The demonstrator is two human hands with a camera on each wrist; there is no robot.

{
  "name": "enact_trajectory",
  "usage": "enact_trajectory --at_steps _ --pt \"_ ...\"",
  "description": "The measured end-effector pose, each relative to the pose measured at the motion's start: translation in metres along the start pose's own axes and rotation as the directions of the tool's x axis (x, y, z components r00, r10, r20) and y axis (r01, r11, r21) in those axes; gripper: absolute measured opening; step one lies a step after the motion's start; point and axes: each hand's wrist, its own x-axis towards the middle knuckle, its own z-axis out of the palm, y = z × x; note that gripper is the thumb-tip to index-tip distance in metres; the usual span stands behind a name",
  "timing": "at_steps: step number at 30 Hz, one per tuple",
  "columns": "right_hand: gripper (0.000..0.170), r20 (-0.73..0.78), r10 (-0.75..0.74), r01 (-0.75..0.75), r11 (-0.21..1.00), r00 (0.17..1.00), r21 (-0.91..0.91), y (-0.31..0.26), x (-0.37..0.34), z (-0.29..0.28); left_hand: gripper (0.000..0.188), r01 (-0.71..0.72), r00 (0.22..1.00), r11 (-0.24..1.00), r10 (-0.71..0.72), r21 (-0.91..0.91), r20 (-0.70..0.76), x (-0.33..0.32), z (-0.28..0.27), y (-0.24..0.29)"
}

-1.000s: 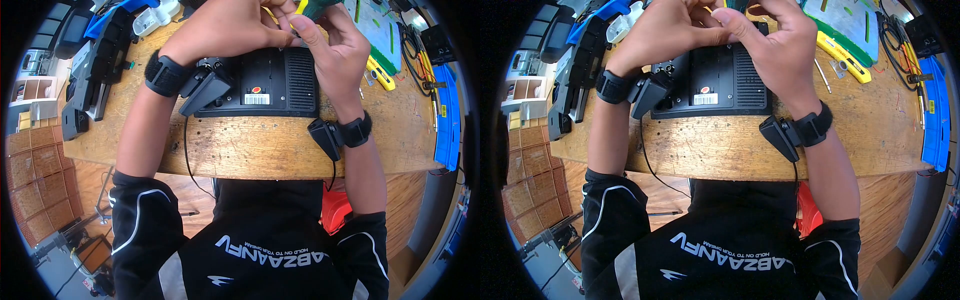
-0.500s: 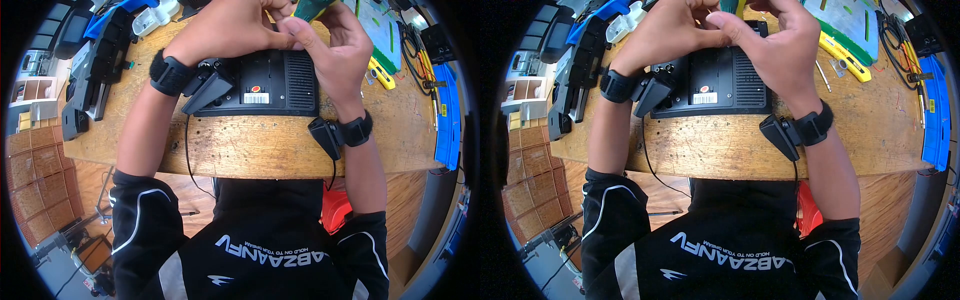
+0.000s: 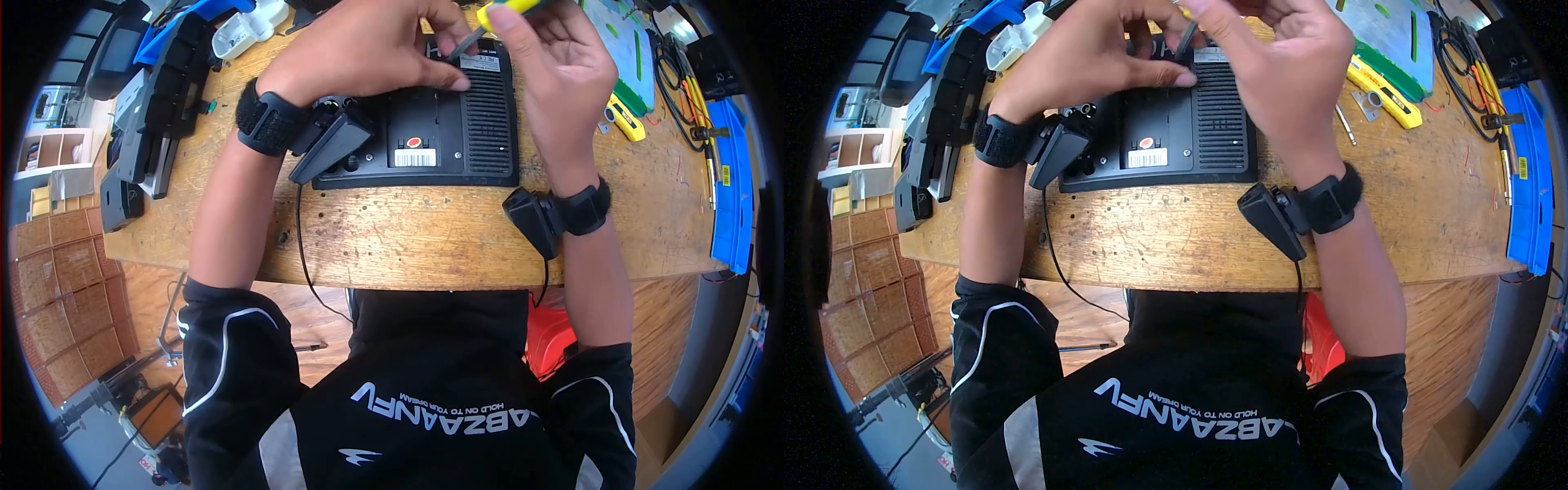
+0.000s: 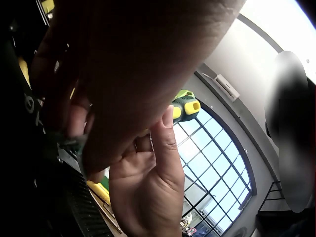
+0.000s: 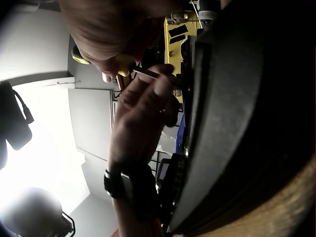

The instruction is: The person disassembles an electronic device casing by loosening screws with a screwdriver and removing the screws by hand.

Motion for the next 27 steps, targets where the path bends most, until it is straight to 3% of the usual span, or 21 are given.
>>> enact_trajectory --at_steps 1,3,5,7,9,11,12,13,15,17,19,20,22,23,25,27 --pt "0.033 0.000 0.000 0.000 1.000 1.000 0.000 -0.001 0.001 0.002 0.015 -0.057 0.998 0.998 0.056 0.021 0.020 0.003 0.005 -0.012" --pt "0.031 -0.203 -0.087 0.098 0.994 0.975 0.042 -0.002 0.005 0.008 0.016 -0.113 0.993 0.993 0.112 0.043 0.039 0.003 0.007 -0.021" --pt "0.030 -0.222 -0.090 0.097 0.995 0.971 0.021 0.000 0.006 0.005 0.016 -0.023 0.998 0.997 0.027 -0.073 0.054 0.002 0.006 -0.017" --pt "0.030 -0.226 0.043 -0.010 0.989 0.973 0.145 0.004 0.010 -0.006 0.015 -0.045 0.998 0.998 0.047 -0.037 0.047 0.003 0.007 -0.015" --pt "0.029 -0.188 0.075 -0.038 0.980 0.979 0.196 0.001 0.007 -0.012 0.014 -0.063 0.997 0.998 0.062 0.007 0.039 0.004 0.007 -0.014" --pt "0.028 -0.145 0.107 -0.069 0.967 0.984 0.247 0.007 0.007 -0.015 0.012 -0.082 0.997 0.984 0.082 0.155 0.009 0.001 0.011 -0.015" --pt "0.033 -0.209 0.140 -0.083 0.962 0.968 0.261 0.015 0.007 -0.016 0.012 -0.179 0.983 0.962 0.186 0.204 -0.011 0.001 0.012 -0.022" --pt "0.040 -0.270 0.172 -0.095 0.956 0.947 0.276 0.020 0.009 -0.018 0.012 -0.173 0.983 0.962 0.180 0.210 -0.016 0.000 0.018 -0.029" --pt "0.037 -0.164 0.227 -0.177 0.946 0.960 0.272 0.017 0.011 -0.028 0.024 -0.231 0.948 0.862 0.304 0.452 -0.095 0.000 0.030 -0.036" --pt "0.040 -0.177 0.279 -0.205 0.915 0.944 0.348 0.021 0.011 -0.030 0.028 -0.226 0.951 0.882 0.291 0.413 -0.101 -0.002 0.026 -0.038" --pt "0.043 -0.193 0.303 -0.218 0.904 0.933 0.368 0.021 0.012 -0.030 0.020 -0.105 0.992 0.923 0.123 0.371 -0.027 -0.005 0.015 -0.022" --pt "0.043 -0.183 0.318 -0.228 0.892 0.930 0.391 0.022 0.012 -0.030 0.020 -0.105 0.992 0.922 0.125 0.372 -0.029 -0.005 0.005 -0.013" --pt "0.043 -0.174 0.323 -0.231 0.885 0.930 0.405 0.022 0.011 -0.033 0.013 -0.075 0.997 0.994 0.075 0.085 0.004 -0.008 -0.018 0.000" --pt "0.043 -0.150 0.307 -0.234 0.898 0.940 0.372 0.024 0.009 -0.032 0.018 0.022 0.999 0.998 -0.020 0.063 -0.030 -0.010 -0.015 -0.014" --pt "0.044 -0.125 0.287 -0.233 0.914 0.950 0.332 0.020 0.007 -0.029 0.009 0.051 0.998 0.990 -0.044 0.128 -0.055 -0.023 -0.020 -0.036" --pt "0.043 -0.072 0.176 -0.167 0.979 0.982 0.121 0.014 0.000 -0.016 0.005 0.164 0.981 0.975 -0.145 0.152 -0.129 -0.040 -0.032 -0.050"
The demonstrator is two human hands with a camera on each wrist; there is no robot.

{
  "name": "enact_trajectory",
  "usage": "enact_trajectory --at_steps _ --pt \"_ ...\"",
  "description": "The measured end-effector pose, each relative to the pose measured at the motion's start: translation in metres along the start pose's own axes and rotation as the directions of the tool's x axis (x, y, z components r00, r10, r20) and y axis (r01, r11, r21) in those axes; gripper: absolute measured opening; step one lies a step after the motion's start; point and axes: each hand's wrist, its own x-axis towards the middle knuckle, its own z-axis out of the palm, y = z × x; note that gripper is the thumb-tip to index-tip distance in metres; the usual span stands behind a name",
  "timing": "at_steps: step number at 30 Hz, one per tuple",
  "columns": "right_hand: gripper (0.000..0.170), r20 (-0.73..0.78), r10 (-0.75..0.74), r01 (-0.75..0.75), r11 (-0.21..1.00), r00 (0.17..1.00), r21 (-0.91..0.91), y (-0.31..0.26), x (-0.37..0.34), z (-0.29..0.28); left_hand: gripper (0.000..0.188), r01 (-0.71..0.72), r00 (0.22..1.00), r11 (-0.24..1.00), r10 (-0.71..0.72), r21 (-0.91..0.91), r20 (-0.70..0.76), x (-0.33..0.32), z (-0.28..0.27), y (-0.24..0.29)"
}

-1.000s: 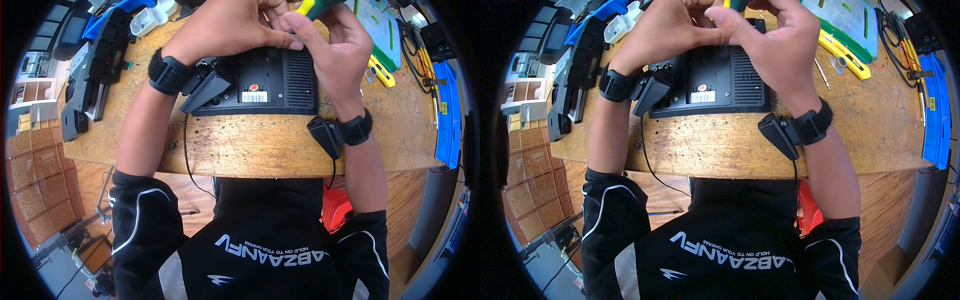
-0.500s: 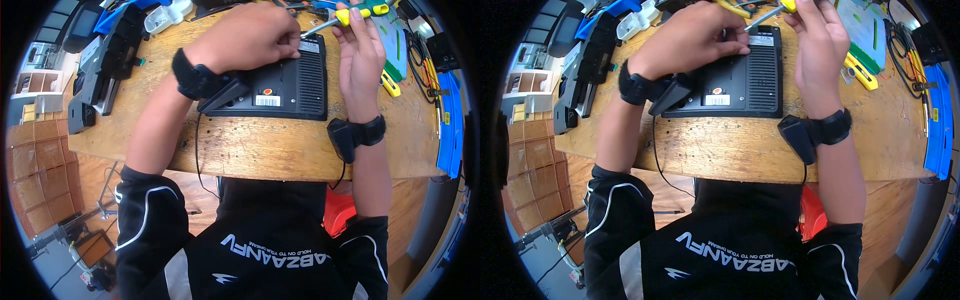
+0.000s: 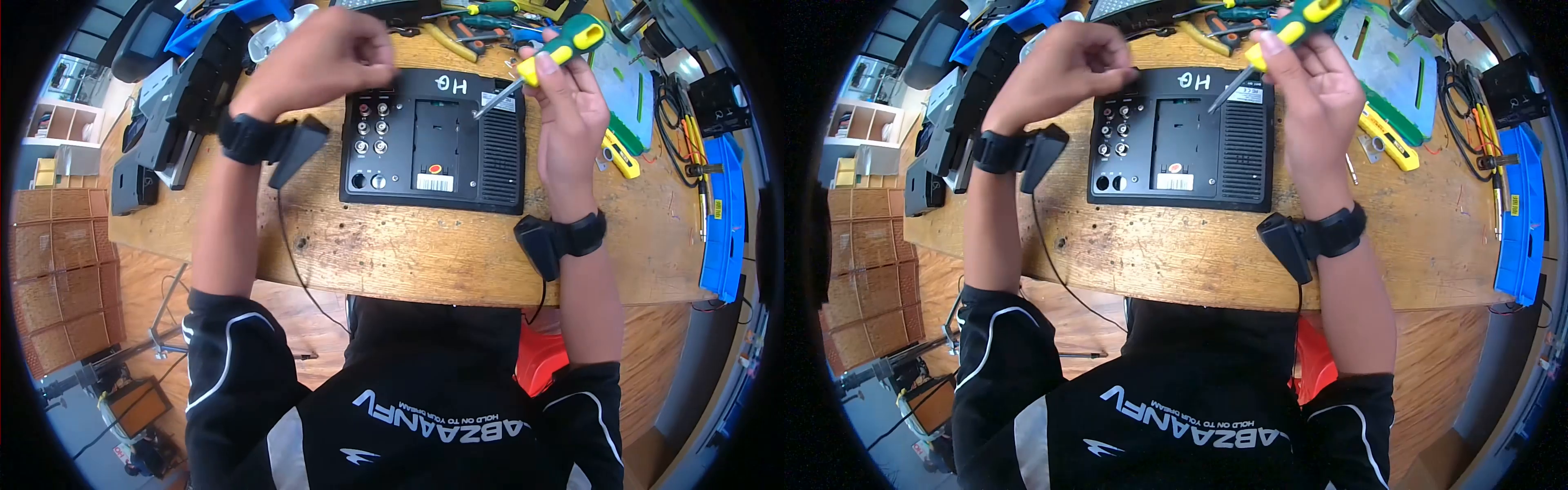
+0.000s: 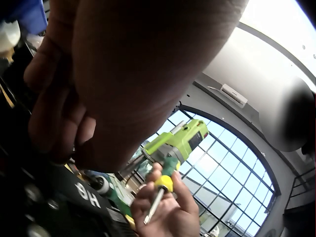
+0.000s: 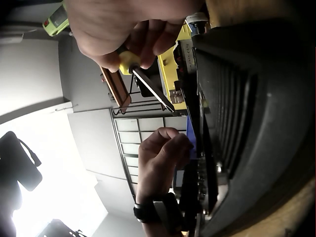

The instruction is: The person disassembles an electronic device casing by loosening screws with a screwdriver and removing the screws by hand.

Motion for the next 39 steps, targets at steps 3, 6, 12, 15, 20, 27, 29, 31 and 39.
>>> enact_trajectory --at_steps 3,6,12,15,20,27,29,31,39 --pt "0.040 0.061 -0.037 0.038 0.999 0.997 -0.024 -0.012 -0.008 0.019 0.007 0.046 0.988 0.999 -0.045 0.007 -0.147 -0.018 -0.012 -0.051" --pt "0.037 0.067 -0.015 0.017 0.999 0.998 -0.032 -0.013 -0.012 0.024 0.012 0.146 0.961 0.988 -0.154 -0.054 -0.231 -0.033 -0.014 -0.079" --pt "0.038 0.150 -0.050 0.081 0.976 0.987 -0.203 -0.017 -0.022 0.031 0.020 0.215 0.925 0.967 -0.157 0.137 -0.345 -0.040 -0.001 -0.116" --pt "0.040 0.177 -0.054 0.088 0.978 0.983 -0.190 -0.019 -0.027 0.033 0.021 0.220 0.913 0.946 -0.113 0.239 -0.392 -0.038 0.003 -0.122" --pt "0.043 0.232 -0.095 0.136 0.976 0.968 -0.167 -0.024 -0.032 0.035 0.027 0.192 0.917 0.945 -0.077 0.264 -0.393 -0.040 0.002 -0.125" --pt "0.049 0.420 -0.070 0.175 0.960 0.905 -0.218 -0.031 -0.053 0.047 0.027 -0.078 0.912 0.991 0.026 -0.111 -0.408 -0.035 0.011 -0.048" --pt "0.049 0.427 -0.088 0.185 0.964 0.900 -0.192 -0.028 -0.055 0.051 0.034 -0.290 0.935 0.916 0.208 -0.278 -0.288 -0.032 0.018 -0.045" --pt "0.049 0.427 -0.110 0.199 0.966 0.897 -0.168 -0.027 -0.056 0.052 0.039 -0.306 0.950 0.900 0.269 -0.310 -0.156 -0.036 0.021 -0.039" --pt "0.051 0.436 -0.061 0.168 0.963 0.898 -0.211 -0.027 -0.058 0.052 0.053 -0.367 0.926 0.866 0.375 -0.339 -0.047 -0.034 0.034 -0.037"
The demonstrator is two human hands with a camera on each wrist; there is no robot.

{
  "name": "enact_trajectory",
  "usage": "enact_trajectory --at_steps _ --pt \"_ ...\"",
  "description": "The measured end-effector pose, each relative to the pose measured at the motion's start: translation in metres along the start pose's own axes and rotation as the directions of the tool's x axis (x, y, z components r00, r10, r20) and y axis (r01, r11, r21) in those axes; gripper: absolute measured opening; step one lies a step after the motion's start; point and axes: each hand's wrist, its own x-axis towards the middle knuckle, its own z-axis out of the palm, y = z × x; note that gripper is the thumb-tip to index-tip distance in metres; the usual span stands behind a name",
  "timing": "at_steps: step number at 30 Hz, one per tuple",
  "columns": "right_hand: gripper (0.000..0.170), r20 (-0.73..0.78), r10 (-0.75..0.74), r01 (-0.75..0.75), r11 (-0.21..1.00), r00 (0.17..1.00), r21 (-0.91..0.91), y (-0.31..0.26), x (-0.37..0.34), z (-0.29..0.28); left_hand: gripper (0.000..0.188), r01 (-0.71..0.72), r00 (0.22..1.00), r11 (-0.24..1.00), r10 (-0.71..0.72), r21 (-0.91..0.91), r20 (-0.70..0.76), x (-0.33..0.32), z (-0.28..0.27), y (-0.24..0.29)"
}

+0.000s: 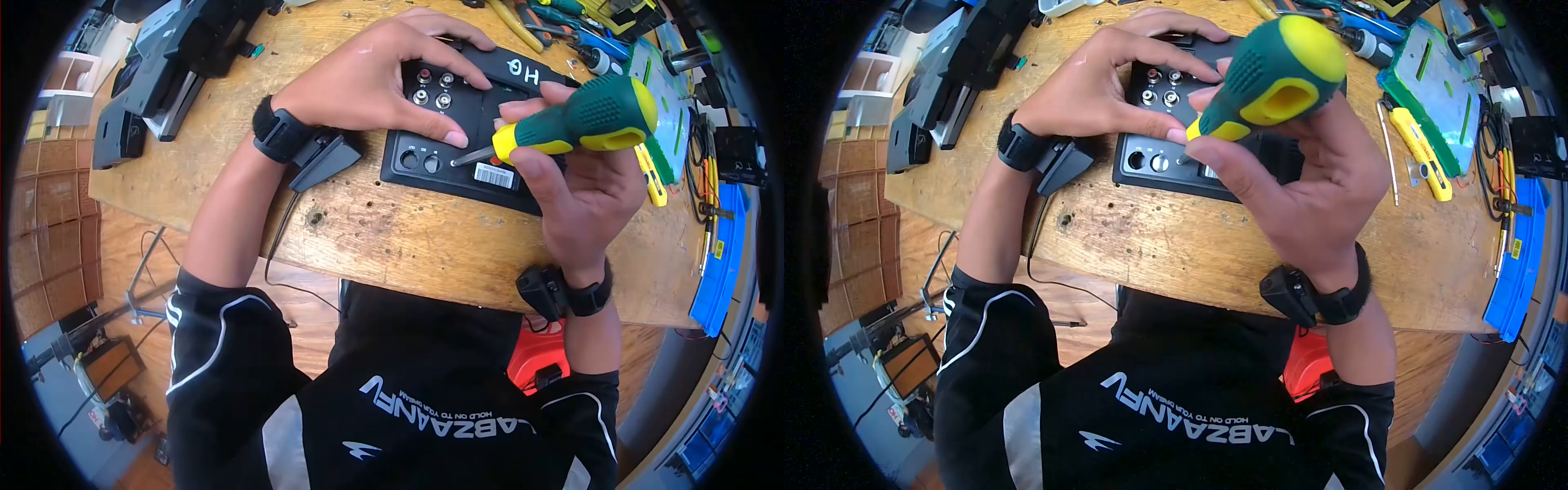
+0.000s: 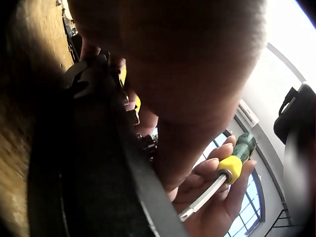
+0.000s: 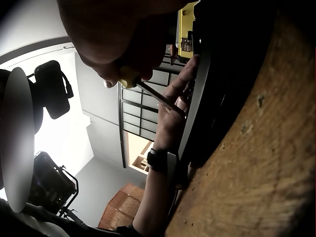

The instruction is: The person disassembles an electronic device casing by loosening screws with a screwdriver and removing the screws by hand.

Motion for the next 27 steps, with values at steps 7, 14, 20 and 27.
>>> enact_trajectory --at_steps 7,14,20,27 --pt "0.057 0.100 -0.067 0.078 0.991 0.993 -0.111 0.000 0.000 -0.009 0.056 -0.012 0.999 0.997 0.015 0.076 -0.040 0.000 0.005 0.003" --pt "0.056 0.175 -0.125 0.158 0.969 0.977 -0.188 0.004 -0.002 -0.011 0.049 -0.193 0.978 0.979 0.187 -0.062 -0.092 0.003 0.003 0.001" --pt "0.053 0.077 -0.106 0.116 0.985 0.991 -0.131 0.007 -0.004 -0.008 0.031 -0.267 0.959 0.963 0.262 -0.031 -0.113 0.002 0.023 0.006" --pt "0.054 0.087 -0.064 0.073 0.991 0.994 -0.112 0.009 0.001 -0.012 0.030 -0.012 1.000 0.973 0.011 -0.233 -0.004 -0.003 0.023 0.021"
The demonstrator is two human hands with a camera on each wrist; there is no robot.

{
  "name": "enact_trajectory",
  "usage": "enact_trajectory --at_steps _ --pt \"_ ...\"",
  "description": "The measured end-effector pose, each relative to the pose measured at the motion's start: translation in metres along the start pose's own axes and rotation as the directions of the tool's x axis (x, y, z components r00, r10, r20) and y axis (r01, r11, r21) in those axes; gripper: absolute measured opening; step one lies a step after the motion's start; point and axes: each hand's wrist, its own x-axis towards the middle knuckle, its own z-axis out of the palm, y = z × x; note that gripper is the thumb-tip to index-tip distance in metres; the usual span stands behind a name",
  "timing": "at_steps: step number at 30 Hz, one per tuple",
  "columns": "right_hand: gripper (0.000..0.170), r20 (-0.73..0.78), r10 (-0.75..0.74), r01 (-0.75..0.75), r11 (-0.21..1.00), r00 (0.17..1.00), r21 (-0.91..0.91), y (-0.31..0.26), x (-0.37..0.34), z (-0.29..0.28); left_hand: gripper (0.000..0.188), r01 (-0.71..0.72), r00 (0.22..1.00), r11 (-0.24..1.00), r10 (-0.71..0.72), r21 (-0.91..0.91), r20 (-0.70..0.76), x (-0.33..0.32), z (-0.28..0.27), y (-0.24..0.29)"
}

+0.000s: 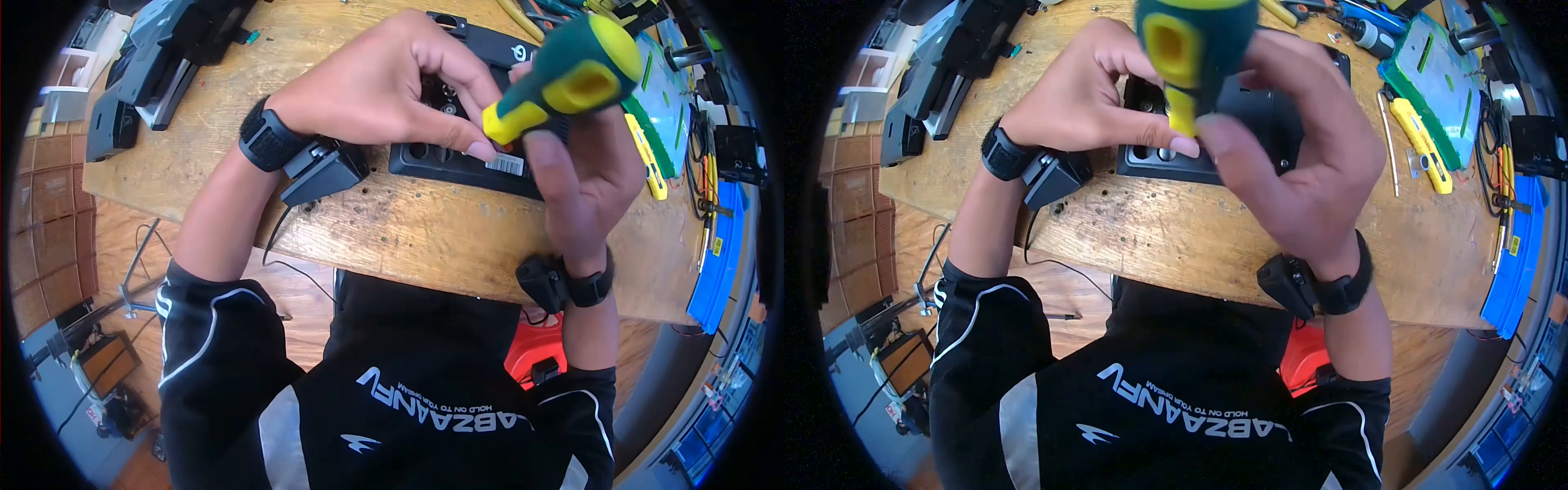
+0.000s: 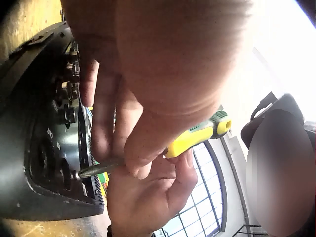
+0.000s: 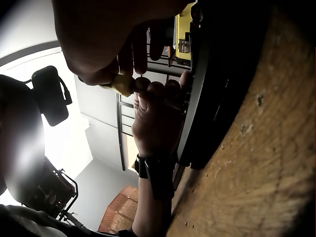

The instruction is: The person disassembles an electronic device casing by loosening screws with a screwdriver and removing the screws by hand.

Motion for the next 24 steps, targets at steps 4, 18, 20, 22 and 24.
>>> enact_trajectory --at_steps 4,18,20,22,24 --pt "0.064 -0.065 -0.017 0.029 0.981 0.998 0.190 0.010 -0.002 0.006 0.023 0.104 0.994 0.989 -0.107 -0.101 -0.018 -0.001 0.005 0.000" --pt "0.066 -0.007 -0.049 0.049 0.962 0.999 0.267 0.009 0.002 0.008 0.017 -0.002 1.000 0.971 0.005 -0.241 0.011 -0.001 -0.001 -0.004" --pt "0.065 -0.064 -0.063 0.075 0.975 0.996 0.209 0.006 0.001 0.011 0.017 0.112 0.993 0.960 -0.103 -0.258 0.049 0.000 -0.001 -0.001" --pt "0.062 -0.075 -0.033 0.043 0.989 0.997 0.144 0.012 -0.003 0.005 0.017 0.115 0.993 0.973 -0.104 -0.202 0.063 0.001 -0.002 0.001" --pt "0.058 -0.053 -0.026 0.031 0.994 0.998 0.109 0.011 -0.003 0.006 0.019 0.128 0.992 0.987 -0.127 -0.097 0.016 -0.001 -0.001 0.002"
